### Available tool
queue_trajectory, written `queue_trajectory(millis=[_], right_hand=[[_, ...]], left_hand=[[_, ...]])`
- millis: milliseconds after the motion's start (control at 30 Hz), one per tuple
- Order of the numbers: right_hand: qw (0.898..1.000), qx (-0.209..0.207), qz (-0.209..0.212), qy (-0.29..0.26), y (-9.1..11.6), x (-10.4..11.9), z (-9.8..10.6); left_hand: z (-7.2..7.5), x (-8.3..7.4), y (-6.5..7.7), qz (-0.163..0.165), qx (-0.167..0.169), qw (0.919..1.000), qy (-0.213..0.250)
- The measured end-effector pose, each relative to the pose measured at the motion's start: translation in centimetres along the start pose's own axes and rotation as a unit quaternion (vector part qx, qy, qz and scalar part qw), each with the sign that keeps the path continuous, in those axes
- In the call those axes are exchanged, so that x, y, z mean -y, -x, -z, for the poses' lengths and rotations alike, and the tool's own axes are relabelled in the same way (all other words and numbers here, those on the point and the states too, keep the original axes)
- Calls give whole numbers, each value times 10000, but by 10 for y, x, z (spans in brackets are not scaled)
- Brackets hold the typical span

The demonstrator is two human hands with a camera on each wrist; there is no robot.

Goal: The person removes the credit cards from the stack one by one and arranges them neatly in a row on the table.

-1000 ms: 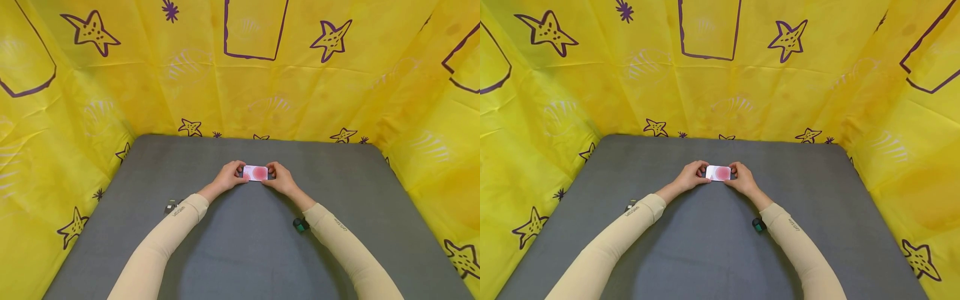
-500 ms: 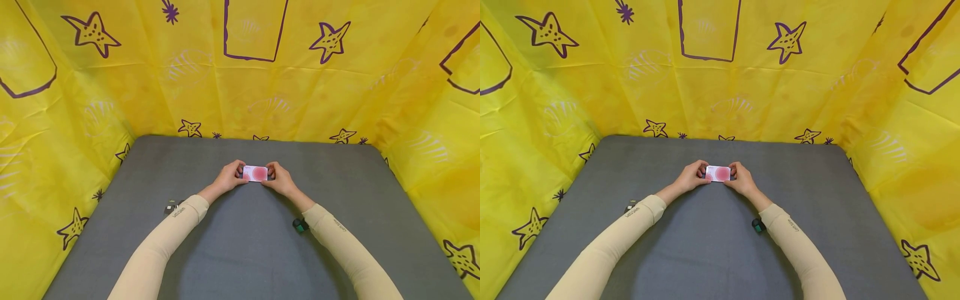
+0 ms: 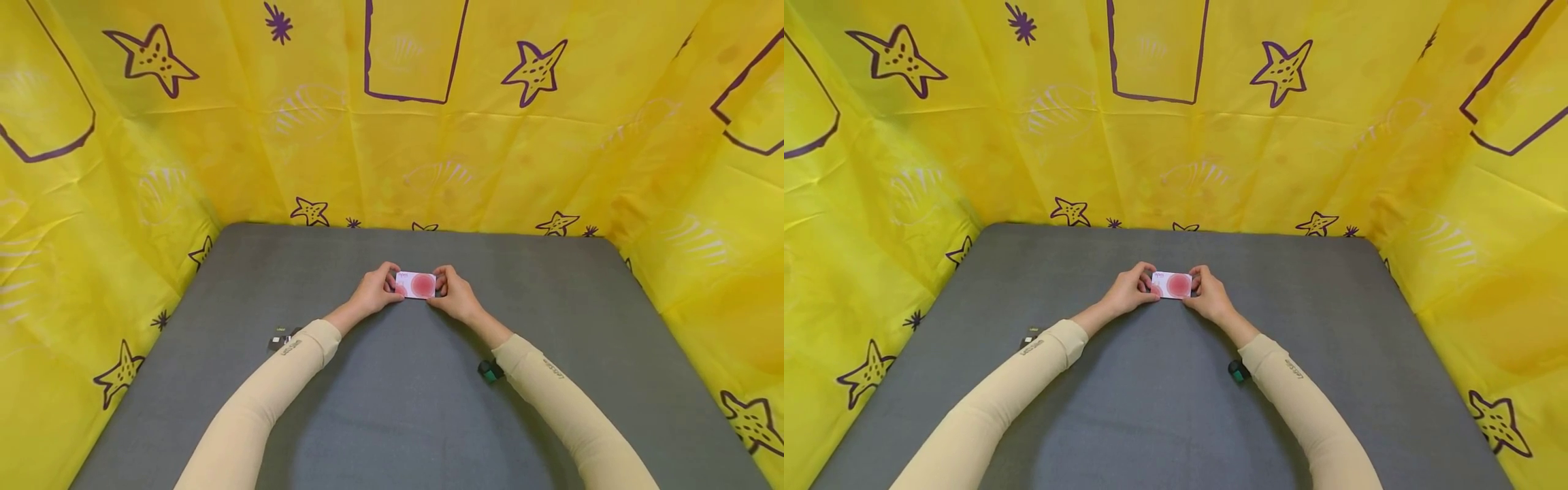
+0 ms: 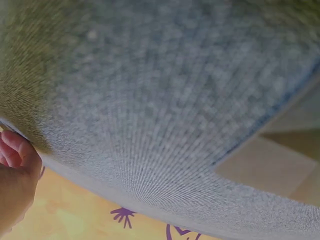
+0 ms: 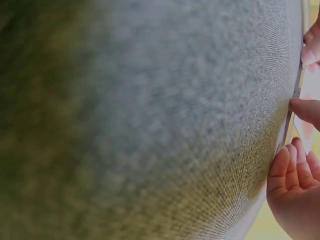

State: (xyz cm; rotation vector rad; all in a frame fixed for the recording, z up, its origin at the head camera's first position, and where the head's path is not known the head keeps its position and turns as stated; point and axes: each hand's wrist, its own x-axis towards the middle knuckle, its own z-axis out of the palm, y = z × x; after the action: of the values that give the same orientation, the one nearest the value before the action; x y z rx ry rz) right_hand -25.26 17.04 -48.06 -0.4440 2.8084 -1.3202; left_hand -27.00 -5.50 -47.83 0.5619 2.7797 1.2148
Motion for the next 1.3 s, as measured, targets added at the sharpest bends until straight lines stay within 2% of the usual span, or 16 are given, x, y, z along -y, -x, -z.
queue_trajectory(millis=[267,567,800,1300], right_hand=[[9999,3,103,19,6,2,-3],[9993,-2,375,97,13,6,-7],[9986,66,505,170,19,9,-9],[9973,349,622,177,32,16,-17]], left_hand=[[1,1,5,-18,36,10000,17],[6,0,17,-102,71,9999,-41],[11,-1,27,-23,224,9997,-114],[21,5,52,-329,287,9990,-87]])
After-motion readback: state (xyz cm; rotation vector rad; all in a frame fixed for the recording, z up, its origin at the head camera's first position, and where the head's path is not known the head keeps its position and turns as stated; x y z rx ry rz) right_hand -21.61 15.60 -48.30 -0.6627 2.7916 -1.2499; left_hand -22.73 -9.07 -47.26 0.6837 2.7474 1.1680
